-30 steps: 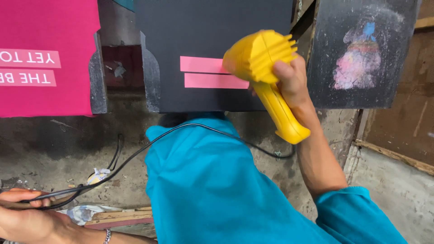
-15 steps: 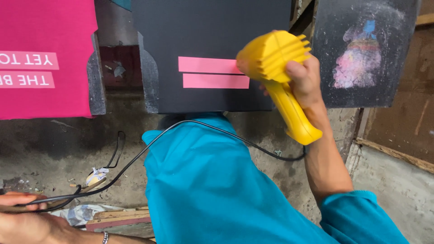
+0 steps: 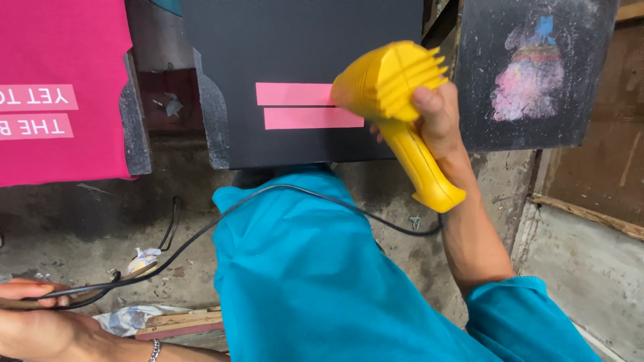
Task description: The person uses a yellow heat gun to apply heat to pink rectangular stickers and white text on black and pink signboards. They move the heat gun across the surfaces of several signboards arranged in a row, working from one to the next.
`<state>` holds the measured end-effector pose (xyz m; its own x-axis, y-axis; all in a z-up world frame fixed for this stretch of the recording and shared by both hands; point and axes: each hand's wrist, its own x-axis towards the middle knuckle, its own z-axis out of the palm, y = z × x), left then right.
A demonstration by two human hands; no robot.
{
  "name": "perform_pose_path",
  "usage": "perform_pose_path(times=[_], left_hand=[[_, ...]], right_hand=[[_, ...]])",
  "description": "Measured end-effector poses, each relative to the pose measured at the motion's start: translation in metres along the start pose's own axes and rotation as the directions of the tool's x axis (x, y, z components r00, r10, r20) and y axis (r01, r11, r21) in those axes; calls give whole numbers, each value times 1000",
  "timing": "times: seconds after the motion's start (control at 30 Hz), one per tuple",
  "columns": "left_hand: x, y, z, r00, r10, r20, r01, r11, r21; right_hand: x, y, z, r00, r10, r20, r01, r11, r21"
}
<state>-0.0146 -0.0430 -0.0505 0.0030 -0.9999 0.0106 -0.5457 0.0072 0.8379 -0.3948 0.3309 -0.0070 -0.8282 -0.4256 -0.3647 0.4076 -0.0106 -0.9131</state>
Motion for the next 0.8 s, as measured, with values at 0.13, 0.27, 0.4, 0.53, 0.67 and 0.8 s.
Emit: perform_pose_path(times=[0.13,0.27,0.4,0.53,0.67,0.8], left_hand=[[2,-3,0,998,35,47,-35,999,9],[1,9,7,997,-45,58,48,997,-57],[9,-2,6,995,18,93,-12,997,-72],[3,12,12,997,-23,77,28,997,-65],[0,19,9,995,-10,96,19,995,-95],[4,13,15,997,-24,77,31,995,-93]], right_hand=[[-13,-9,-11,998,-55,-29,50,988,-149],[-10,-11,-1,1000,24,6,-24,997,67],[-15,-12,-16,996,-77,-37,70,983,-167],[-12,-1,-18,998,28,-63,-30,999,-36],[-13,-3,-20,985,-60,-164,35,988,-148],[-17,-12,-18,996,-47,-81,39,995,-95]])
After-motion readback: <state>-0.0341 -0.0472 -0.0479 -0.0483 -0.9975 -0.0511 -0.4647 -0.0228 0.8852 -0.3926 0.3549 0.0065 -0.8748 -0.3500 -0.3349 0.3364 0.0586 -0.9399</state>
